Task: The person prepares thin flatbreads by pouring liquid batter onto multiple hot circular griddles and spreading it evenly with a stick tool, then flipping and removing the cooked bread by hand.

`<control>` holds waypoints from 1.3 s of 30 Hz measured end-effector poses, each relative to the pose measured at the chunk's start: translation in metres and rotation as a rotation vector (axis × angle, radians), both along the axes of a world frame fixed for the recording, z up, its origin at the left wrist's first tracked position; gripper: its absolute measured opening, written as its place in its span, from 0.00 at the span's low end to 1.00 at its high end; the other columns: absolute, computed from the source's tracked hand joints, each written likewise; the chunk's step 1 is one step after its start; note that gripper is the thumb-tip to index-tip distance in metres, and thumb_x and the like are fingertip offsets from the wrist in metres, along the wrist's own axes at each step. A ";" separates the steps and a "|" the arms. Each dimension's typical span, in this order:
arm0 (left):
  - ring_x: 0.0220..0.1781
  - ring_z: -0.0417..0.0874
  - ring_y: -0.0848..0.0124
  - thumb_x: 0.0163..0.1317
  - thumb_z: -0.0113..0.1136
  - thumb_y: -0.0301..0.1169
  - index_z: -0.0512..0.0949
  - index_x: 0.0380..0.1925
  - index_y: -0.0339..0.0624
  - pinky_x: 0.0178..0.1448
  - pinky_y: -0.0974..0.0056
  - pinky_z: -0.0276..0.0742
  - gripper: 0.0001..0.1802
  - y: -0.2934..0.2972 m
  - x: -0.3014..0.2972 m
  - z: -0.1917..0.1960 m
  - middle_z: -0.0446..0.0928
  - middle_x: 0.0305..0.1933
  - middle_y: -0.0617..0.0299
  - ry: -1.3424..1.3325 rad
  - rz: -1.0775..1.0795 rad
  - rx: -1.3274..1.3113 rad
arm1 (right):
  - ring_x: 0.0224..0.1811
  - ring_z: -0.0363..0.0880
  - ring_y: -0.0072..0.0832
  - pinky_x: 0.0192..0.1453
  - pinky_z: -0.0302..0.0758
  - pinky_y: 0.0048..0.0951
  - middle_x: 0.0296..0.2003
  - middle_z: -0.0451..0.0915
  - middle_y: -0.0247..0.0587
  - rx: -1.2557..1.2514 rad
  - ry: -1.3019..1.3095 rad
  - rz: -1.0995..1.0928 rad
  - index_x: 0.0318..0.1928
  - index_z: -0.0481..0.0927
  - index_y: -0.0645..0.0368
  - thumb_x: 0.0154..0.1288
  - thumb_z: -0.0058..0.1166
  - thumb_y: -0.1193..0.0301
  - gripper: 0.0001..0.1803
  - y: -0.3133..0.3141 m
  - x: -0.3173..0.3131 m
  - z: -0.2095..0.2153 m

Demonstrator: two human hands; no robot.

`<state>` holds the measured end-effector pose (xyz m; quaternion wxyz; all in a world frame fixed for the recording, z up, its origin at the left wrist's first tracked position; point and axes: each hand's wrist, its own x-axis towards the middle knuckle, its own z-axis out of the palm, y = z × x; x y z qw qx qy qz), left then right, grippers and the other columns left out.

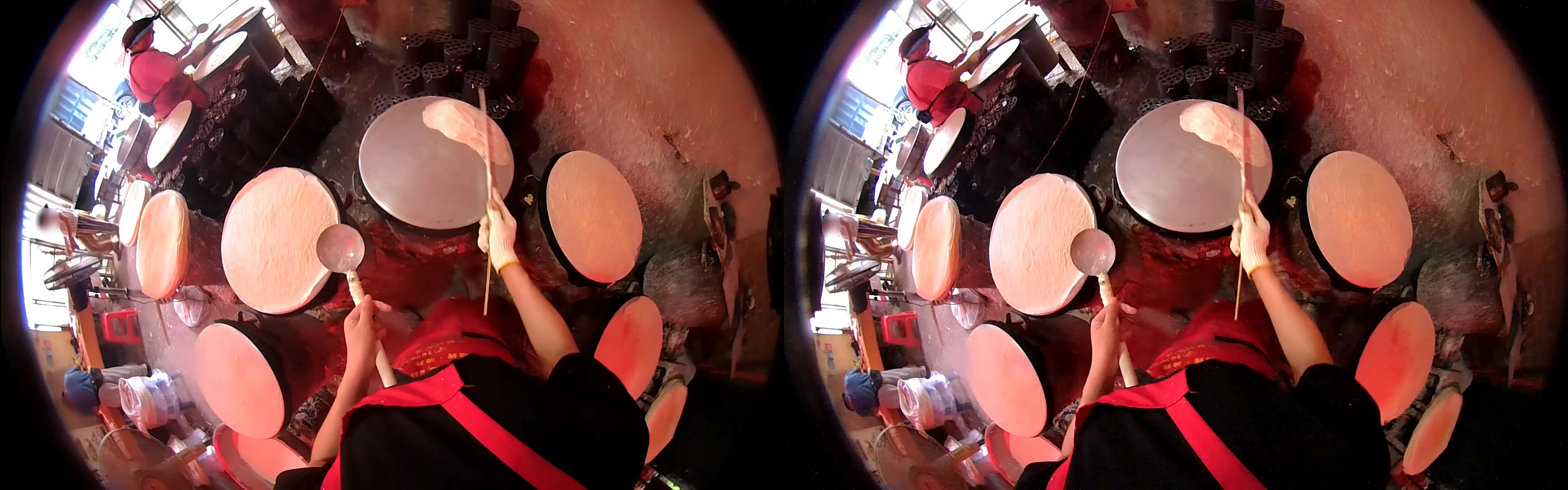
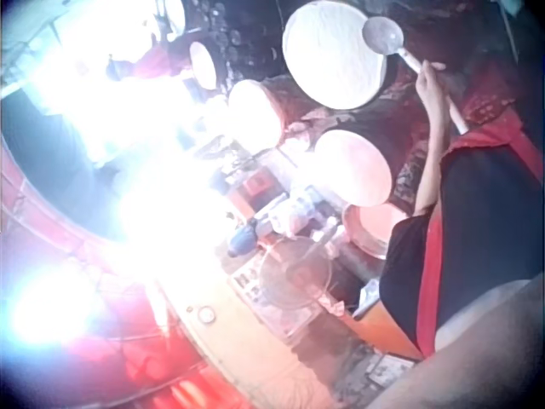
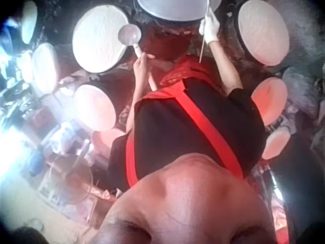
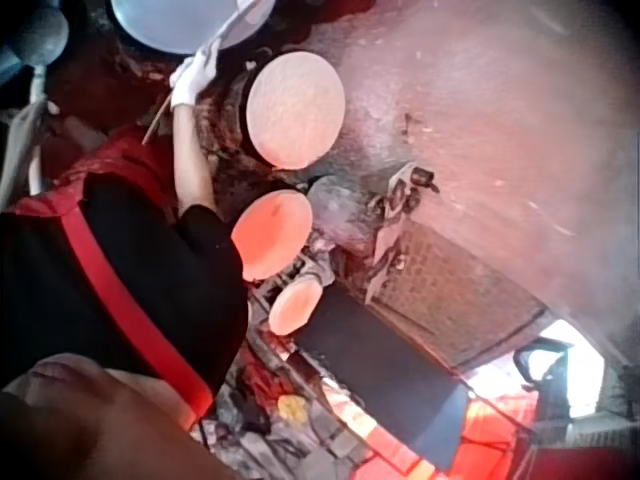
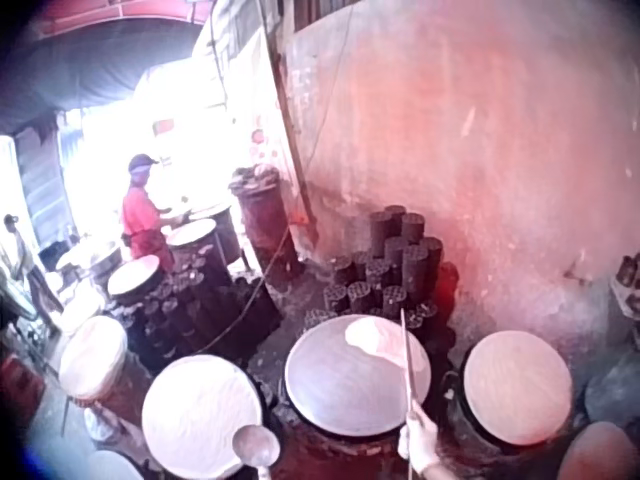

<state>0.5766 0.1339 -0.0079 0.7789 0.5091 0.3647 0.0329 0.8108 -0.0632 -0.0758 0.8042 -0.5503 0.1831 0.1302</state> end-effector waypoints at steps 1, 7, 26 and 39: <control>0.15 0.54 0.86 0.70 0.49 0.43 0.78 0.27 0.38 0.18 0.77 0.49 0.20 0.002 -0.004 -0.003 0.59 0.17 0.74 0.001 -0.006 0.005 | 0.05 0.53 0.17 0.06 0.51 0.23 0.12 0.59 0.25 -0.028 0.018 -0.073 0.61 0.72 0.34 0.70 0.45 0.67 0.20 -0.002 -0.010 0.000; 0.19 0.60 0.88 0.69 0.50 0.40 0.80 0.34 0.40 0.21 0.80 0.53 0.16 0.006 -0.018 -0.007 0.71 0.26 0.74 0.029 -0.033 -0.020 | 0.06 0.53 0.18 0.08 0.53 0.24 0.13 0.58 0.25 -0.081 0.062 0.103 0.60 0.71 0.31 0.68 0.49 0.62 0.20 0.038 0.028 0.018; 0.18 0.56 0.87 0.69 0.51 0.36 0.78 0.37 0.37 0.18 0.80 0.50 0.13 -0.095 0.036 -0.010 0.60 0.22 0.75 0.036 0.380 -0.123 | 0.07 0.52 0.13 0.08 0.52 0.19 0.13 0.58 0.22 -0.272 -0.020 0.744 0.62 0.70 0.35 0.70 0.46 0.64 0.21 -0.038 0.122 0.035; 0.21 0.58 0.85 0.70 0.49 0.39 0.78 0.38 0.37 0.22 0.80 0.53 0.16 -0.131 0.037 0.010 0.60 0.26 0.73 0.153 0.533 -0.025 | 0.07 0.53 0.14 0.07 0.51 0.20 0.14 0.60 0.25 -0.287 -0.105 0.852 0.65 0.67 0.45 0.69 0.41 0.69 0.24 -0.085 0.197 0.035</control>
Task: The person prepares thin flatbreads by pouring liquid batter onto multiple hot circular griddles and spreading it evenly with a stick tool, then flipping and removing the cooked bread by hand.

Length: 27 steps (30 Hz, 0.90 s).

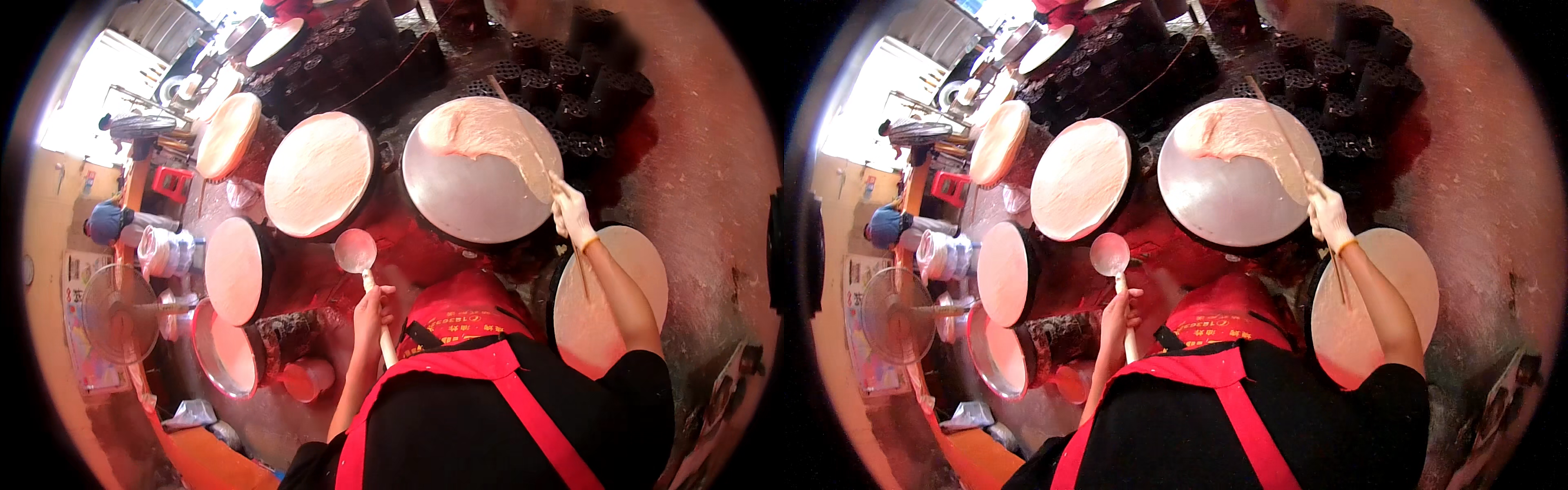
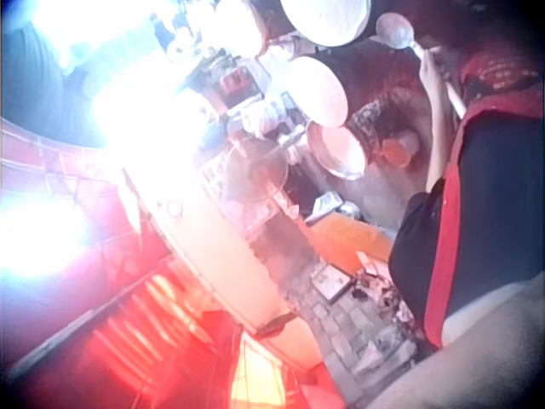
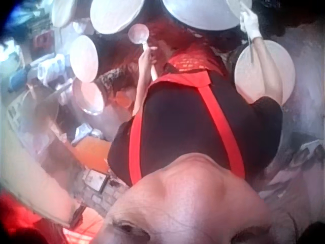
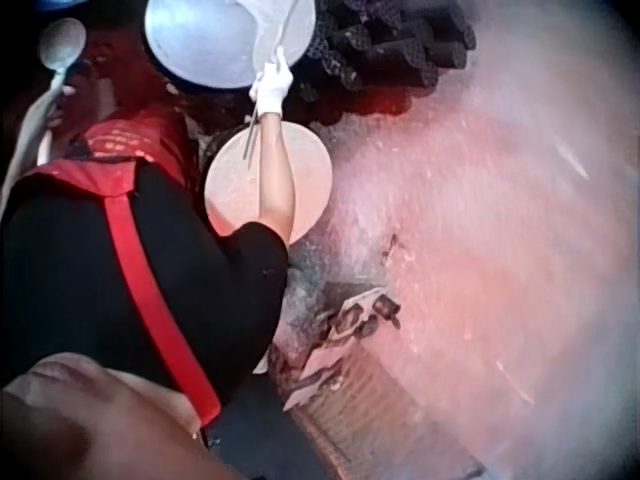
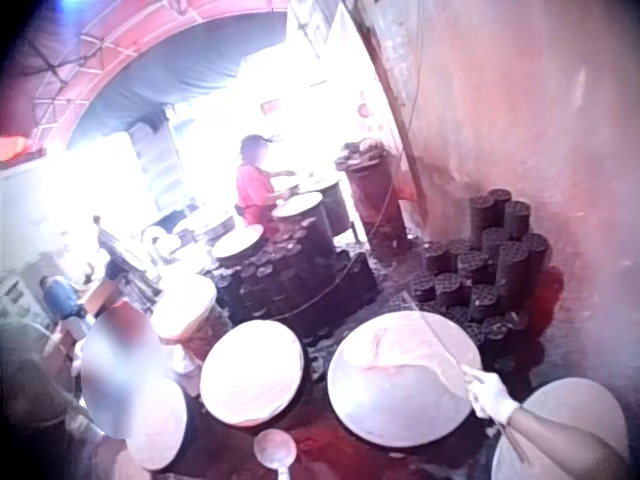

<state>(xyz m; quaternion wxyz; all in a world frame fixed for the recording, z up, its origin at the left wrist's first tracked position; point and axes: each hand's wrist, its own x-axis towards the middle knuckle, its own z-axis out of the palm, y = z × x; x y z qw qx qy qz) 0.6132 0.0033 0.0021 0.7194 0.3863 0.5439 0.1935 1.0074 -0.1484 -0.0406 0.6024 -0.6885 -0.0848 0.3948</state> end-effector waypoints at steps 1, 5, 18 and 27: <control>0.21 0.58 0.85 0.70 0.48 0.40 0.78 0.38 0.38 0.22 0.80 0.54 0.16 0.000 0.001 0.002 0.60 0.26 0.73 -0.009 0.001 -0.013 | 0.07 0.53 0.14 0.07 0.51 0.20 0.14 0.60 0.24 -0.015 0.013 0.074 0.65 0.67 0.44 0.70 0.42 0.67 0.23 0.009 0.008 -0.006; 0.22 0.58 0.84 0.70 0.48 0.40 0.77 0.39 0.38 0.21 0.79 0.54 0.16 -0.008 -0.003 0.006 0.61 0.28 0.72 0.003 0.017 -0.027 | 0.06 0.52 0.13 0.07 0.49 0.18 0.14 0.59 0.23 0.017 0.143 0.401 0.63 0.69 0.44 0.71 0.44 0.65 0.21 0.012 -0.003 -0.010; 0.18 0.57 0.88 0.67 0.53 0.33 0.77 0.40 0.37 0.20 0.80 0.52 0.10 -0.008 -0.010 0.019 0.62 0.23 0.75 0.053 -0.100 -0.114 | 0.10 0.52 0.10 0.10 0.52 0.15 0.18 0.63 0.21 0.014 0.167 0.469 0.61 0.71 0.54 0.69 0.42 0.71 0.21 -0.016 -0.031 -0.010; 0.17 0.55 0.89 0.67 0.53 0.34 0.78 0.39 0.39 0.20 0.80 0.50 0.10 0.077 -0.006 0.013 0.59 0.20 0.79 -0.020 -0.513 -0.049 | 0.08 0.54 0.12 0.09 0.52 0.18 0.15 0.62 0.21 0.043 0.196 -0.289 0.64 0.69 0.45 0.70 0.46 0.63 0.22 -0.025 -0.138 -0.011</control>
